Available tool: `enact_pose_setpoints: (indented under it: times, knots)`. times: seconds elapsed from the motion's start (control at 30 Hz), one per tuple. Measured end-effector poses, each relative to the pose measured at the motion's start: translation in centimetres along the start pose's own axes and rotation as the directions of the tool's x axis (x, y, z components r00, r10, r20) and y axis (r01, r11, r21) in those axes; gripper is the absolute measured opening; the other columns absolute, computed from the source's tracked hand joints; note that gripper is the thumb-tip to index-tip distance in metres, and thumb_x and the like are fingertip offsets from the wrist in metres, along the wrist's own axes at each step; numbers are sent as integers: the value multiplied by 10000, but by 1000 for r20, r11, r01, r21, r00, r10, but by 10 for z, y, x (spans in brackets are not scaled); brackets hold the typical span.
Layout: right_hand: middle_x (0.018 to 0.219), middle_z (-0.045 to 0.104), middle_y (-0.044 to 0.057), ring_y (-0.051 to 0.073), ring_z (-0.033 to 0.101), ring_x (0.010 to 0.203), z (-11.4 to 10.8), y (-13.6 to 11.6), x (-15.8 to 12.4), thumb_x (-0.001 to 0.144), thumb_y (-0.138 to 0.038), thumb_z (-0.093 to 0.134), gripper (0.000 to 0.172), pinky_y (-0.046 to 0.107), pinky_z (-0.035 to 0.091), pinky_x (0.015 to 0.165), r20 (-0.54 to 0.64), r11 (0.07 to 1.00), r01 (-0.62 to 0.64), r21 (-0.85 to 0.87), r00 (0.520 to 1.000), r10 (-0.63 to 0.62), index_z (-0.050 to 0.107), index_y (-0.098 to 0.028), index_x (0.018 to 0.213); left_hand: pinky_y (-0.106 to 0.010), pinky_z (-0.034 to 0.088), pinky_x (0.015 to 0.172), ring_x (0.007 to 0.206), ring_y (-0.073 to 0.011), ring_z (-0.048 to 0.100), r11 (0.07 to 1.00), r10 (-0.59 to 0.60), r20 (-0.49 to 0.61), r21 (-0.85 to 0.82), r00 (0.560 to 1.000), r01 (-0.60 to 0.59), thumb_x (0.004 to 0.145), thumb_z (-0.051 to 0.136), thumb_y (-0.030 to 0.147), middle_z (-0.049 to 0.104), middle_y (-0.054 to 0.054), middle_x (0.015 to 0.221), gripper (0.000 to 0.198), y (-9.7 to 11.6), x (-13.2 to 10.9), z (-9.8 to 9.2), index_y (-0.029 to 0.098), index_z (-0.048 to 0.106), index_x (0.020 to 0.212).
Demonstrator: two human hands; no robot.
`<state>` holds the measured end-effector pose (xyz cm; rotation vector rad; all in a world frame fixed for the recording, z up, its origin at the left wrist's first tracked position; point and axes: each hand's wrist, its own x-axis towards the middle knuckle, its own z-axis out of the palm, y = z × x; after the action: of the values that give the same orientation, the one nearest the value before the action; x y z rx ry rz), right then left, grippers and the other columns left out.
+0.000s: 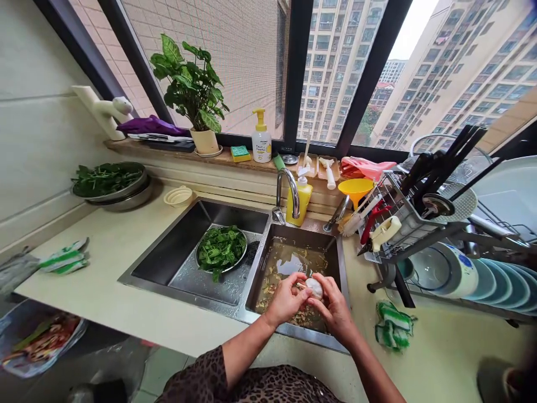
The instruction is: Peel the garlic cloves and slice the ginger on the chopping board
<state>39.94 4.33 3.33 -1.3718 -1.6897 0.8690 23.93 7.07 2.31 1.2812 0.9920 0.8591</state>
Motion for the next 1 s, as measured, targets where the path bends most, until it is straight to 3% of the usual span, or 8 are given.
enact_pose_setpoints:
  times: [0.17,0.3,0.4,0.57,0.67,0.8,0.93,1.0]
  knots:
    - [993,530,70,216,557,869,-3,-8,-6,769,-421,608,433,318,476,756,14,999,-4,-32,1000,4,562,-237,1158,-212,248,504,509,-78,347,914,139,93,372,986,-164,815,504,501,404,55,520,408,5,0,-6,142,519,621]
    - [784,569,14,153,527,612,8,-5,-8,818,-558,466,479,262,446,554,92,948,-202,246,978,185,509,-230,1163,-214,242,520,532,-84,323,916,150,118,358,982,-183,856,416,504,352,55,525,463,0,2,-4,147,472,565]
    - [600,465,-52,90,379,438,17,-1,-8,779,-661,440,544,197,301,399,110,802,-371,469,925,364,503,-218,1089,-208,240,504,528,-85,312,943,113,168,291,979,-159,865,382,505,347,52,539,464,-4,3,1,153,448,570]
    - [542,385,-85,51,241,383,27,2,-7,767,-686,431,501,157,136,362,266,495,-539,682,812,519,492,-227,959,-231,224,516,523,-101,358,863,117,261,451,958,-228,864,429,406,441,19,541,388,-5,-1,4,156,505,577]
    - [503,355,-86,61,234,384,33,8,-6,774,-656,450,450,175,176,350,129,630,-480,610,845,519,503,-210,801,-237,219,513,524,-108,366,847,109,232,487,966,-213,872,416,413,458,9,532,412,-12,-1,6,155,530,572]
    - [622,502,-13,127,443,549,39,15,-2,819,-586,417,432,236,389,496,-211,908,-260,330,917,339,560,-184,752,-223,211,503,514,-86,306,915,86,189,373,978,-153,876,384,472,359,41,510,480,-24,1,11,144,476,537]
    - [736,601,29,168,532,665,38,18,4,830,-483,449,352,277,429,647,-288,975,-200,92,932,219,614,-175,874,-215,228,501,530,-83,280,980,64,142,176,988,-88,856,371,526,319,44,526,495,-29,2,18,152,422,536]
    - [821,625,53,190,551,748,36,24,11,778,-473,524,329,291,424,704,-312,975,-201,93,924,220,626,-180,888,-218,226,496,526,-83,269,988,43,80,142,996,-55,840,375,538,305,43,521,496,-26,0,22,158,401,522]
